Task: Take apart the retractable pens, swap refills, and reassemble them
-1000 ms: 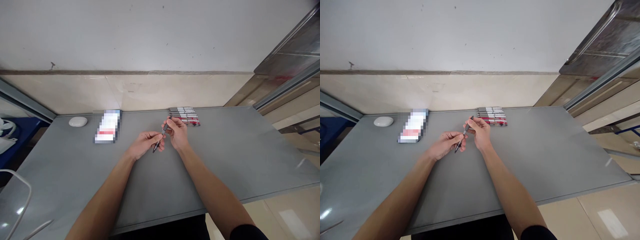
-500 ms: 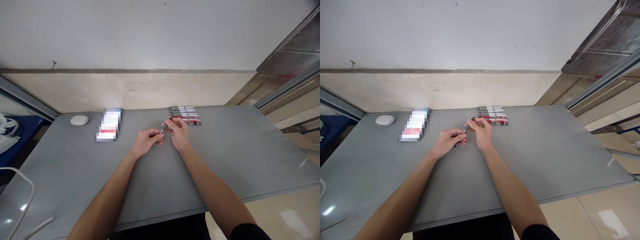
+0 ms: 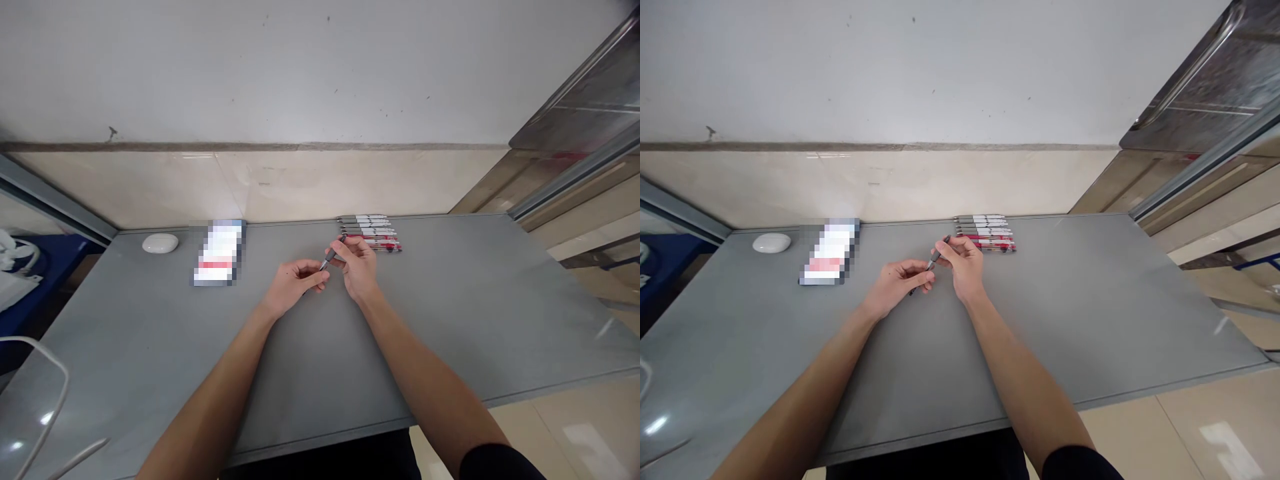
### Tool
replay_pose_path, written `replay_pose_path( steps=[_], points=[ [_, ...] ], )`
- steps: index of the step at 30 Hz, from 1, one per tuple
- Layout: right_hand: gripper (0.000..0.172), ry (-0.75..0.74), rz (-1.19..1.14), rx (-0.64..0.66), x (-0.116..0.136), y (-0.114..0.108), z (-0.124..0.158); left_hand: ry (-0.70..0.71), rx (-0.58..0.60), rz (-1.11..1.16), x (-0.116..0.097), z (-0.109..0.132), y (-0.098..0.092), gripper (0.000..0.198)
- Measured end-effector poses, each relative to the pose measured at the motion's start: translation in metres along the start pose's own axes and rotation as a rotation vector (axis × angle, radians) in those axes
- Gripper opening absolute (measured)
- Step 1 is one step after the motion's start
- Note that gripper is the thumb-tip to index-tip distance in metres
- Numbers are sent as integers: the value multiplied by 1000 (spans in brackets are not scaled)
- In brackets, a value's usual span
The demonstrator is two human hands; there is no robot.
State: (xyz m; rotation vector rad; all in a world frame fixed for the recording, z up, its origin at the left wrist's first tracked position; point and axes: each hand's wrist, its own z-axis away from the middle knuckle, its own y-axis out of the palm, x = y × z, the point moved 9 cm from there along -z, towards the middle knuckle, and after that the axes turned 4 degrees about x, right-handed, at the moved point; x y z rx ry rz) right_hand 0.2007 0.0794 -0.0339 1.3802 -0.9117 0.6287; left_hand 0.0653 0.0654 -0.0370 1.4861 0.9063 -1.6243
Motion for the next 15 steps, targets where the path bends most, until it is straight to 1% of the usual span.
replay_pose_path(
  steps=[3, 6, 9, 11, 13, 15],
  points=[
    [23, 4, 25, -6, -1, 0, 1, -6, 11, -38, 2, 0, 0, 32],
    [22, 11, 22, -6, -2, -1, 1, 20, 84, -59, -1, 0, 5, 31],
    [22, 30, 23, 13, -3, -1, 1, 25, 169, -51, -5, 3, 14, 35],
    [23, 49, 28, 29, -4, 0, 1, 10, 197, -26, -6, 4, 18, 38],
    [24, 58, 30, 37, -5, 0, 1, -10, 187, -9, -6, 5, 18, 40],
    [24, 49, 25, 27, -4, -2, 0, -28, 149, -13, -5, 4, 16, 39]
  ],
)
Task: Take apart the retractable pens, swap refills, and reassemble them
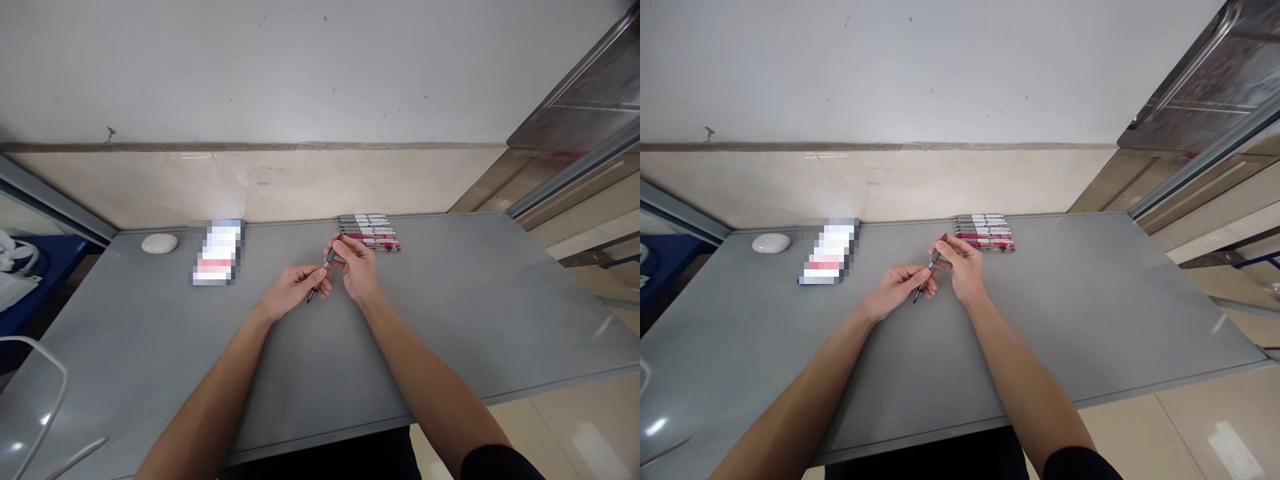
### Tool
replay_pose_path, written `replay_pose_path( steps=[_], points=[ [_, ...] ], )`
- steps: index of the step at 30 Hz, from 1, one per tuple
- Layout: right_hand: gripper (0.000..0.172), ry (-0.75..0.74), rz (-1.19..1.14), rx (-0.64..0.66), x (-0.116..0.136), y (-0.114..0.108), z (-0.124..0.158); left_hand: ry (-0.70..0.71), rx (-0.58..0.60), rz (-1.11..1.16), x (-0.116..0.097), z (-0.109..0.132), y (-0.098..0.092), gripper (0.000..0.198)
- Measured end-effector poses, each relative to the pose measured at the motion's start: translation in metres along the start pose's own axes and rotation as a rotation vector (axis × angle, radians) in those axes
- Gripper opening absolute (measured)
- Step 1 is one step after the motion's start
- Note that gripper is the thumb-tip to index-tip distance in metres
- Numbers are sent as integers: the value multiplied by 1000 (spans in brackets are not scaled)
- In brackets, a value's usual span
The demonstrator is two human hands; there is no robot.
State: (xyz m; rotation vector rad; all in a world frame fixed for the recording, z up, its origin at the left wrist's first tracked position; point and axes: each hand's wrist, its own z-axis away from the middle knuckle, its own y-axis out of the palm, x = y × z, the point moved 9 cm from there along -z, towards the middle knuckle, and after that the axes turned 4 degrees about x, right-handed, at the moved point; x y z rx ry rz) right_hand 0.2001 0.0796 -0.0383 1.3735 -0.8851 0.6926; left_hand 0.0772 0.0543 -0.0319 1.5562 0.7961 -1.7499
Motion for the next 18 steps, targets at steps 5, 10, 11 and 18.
replay_pose_path(
  steps=[5, 10, 11, 18],
  points=[
    [21, -55, 11, -45, 5, -3, 1, 13, -137, 19, 2, -1, -13, 29],
    [20, -66, 34, -27, 7, 2, 3, 19, -154, -14, 6, -2, -16, 29],
    [19, -63, 26, -22, 7, 2, 3, 28, -134, -24, 6, -2, -15, 28],
    [17, -16, -26, 41, 2, 4, 2, 65, 90, -1, -3, -1, 9, 36]
  ],
)
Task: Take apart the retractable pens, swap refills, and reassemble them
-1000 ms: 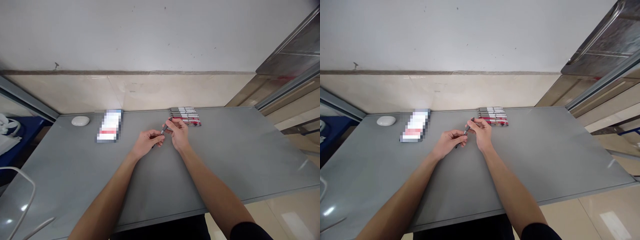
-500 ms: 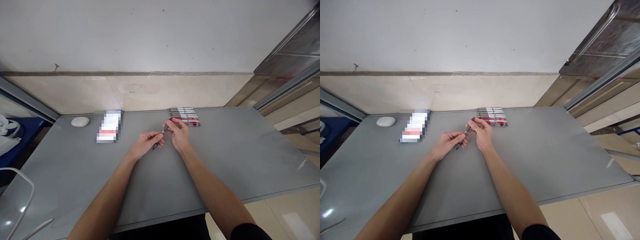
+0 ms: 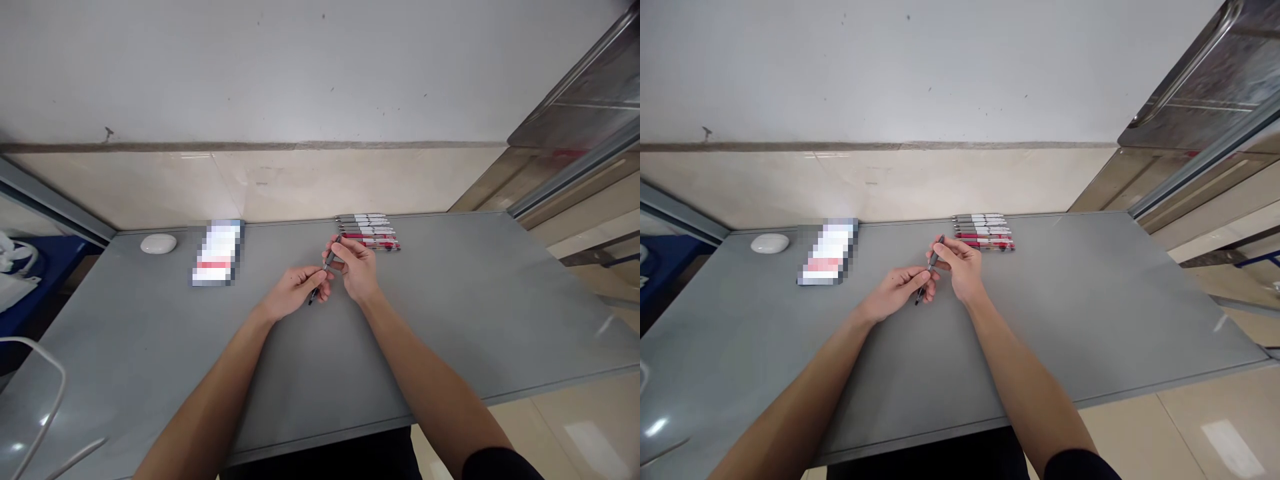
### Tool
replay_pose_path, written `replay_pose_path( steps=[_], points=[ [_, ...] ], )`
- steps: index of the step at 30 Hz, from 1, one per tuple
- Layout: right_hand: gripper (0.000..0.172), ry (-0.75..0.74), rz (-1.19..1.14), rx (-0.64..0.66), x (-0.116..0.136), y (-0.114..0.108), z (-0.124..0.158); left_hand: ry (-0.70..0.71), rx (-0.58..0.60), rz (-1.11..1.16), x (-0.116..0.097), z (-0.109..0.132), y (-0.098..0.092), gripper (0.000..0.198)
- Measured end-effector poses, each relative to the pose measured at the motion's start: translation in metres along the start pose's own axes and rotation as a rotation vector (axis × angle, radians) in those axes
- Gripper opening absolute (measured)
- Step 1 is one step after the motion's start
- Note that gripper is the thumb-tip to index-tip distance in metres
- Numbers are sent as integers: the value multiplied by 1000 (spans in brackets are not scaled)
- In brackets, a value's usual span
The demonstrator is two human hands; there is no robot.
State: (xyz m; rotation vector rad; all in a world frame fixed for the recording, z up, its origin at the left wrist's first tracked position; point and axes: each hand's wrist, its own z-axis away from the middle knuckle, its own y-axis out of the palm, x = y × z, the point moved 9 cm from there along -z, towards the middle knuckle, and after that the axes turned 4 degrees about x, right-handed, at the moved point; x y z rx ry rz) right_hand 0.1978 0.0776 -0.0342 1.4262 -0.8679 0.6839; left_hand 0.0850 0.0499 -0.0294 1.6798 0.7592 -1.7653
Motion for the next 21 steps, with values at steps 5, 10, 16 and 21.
replay_pose_path(
  steps=[5, 10, 16, 21],
  points=[
    [17, -14, 9, -12, 2, -1, 0, -37, -94, -46, 0, 2, -7, 36],
    [17, -31, 7, -32, 2, -2, 0, -58, -224, -64, 5, 3, -19, 29],
    [19, -43, 30, -82, 2, -6, 0, -5, -333, -31, 7, 3, -29, 28],
    [21, 5, 33, -26, 0, -2, 0, -13, -132, -23, 3, 1, -10, 35]
  ],
)
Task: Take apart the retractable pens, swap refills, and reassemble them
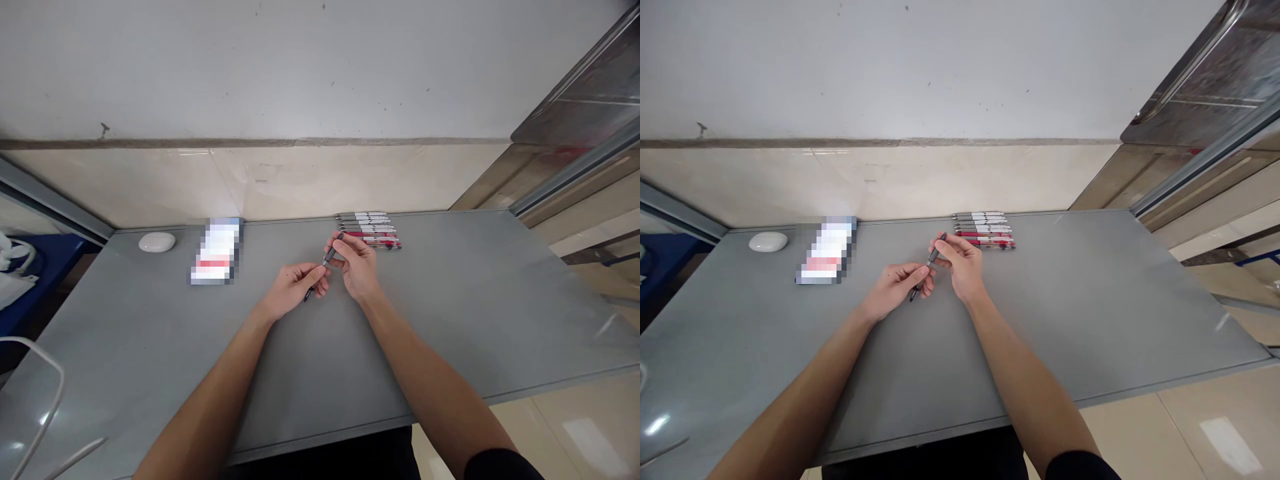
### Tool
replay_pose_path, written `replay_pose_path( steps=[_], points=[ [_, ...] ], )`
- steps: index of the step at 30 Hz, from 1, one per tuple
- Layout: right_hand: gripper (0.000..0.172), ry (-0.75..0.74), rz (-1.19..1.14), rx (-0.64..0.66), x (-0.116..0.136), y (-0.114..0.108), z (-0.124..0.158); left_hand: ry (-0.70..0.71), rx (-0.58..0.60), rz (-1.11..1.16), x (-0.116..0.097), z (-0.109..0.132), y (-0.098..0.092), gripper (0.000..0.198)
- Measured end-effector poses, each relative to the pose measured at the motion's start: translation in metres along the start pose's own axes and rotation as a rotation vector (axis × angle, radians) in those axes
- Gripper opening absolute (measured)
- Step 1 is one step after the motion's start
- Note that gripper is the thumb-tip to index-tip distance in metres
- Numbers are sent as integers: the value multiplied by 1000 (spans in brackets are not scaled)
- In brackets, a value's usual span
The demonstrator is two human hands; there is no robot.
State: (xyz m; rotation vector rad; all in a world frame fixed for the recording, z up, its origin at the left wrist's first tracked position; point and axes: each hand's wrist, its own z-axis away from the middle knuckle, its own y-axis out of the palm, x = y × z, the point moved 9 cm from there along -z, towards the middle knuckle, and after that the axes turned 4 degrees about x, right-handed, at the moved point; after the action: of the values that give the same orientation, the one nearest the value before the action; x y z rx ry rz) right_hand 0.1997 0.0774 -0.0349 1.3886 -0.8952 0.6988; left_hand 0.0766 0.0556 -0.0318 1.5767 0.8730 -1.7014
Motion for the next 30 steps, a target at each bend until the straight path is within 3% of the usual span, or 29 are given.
replay_pose_path(
  steps=[3, 11, 15, 23, 26, 30],
  points=[
    [20, 1, -4, 23, 1, 1, 0, -26, 18, 3, 0, 1, 4, 39],
    [20, -49, 20, -22, 3, -3, -2, 23, -173, 4, 6, -1, -11, 33],
    [22, -28, 43, -26, 2, -3, -1, 4, -147, 19, 6, 0, -10, 29],
    [22, 37, -10, 48, -1, 2, 0, -47, 42, 166, 1, 4, 7, 38],
    [22, 30, -5, 41, 0, 2, 0, -61, 20, 146, 3, 4, 5, 37],
    [21, 11, 8, 8, 1, 0, 0, -44, -105, 86, 2, 2, -6, 35]
  ],
)
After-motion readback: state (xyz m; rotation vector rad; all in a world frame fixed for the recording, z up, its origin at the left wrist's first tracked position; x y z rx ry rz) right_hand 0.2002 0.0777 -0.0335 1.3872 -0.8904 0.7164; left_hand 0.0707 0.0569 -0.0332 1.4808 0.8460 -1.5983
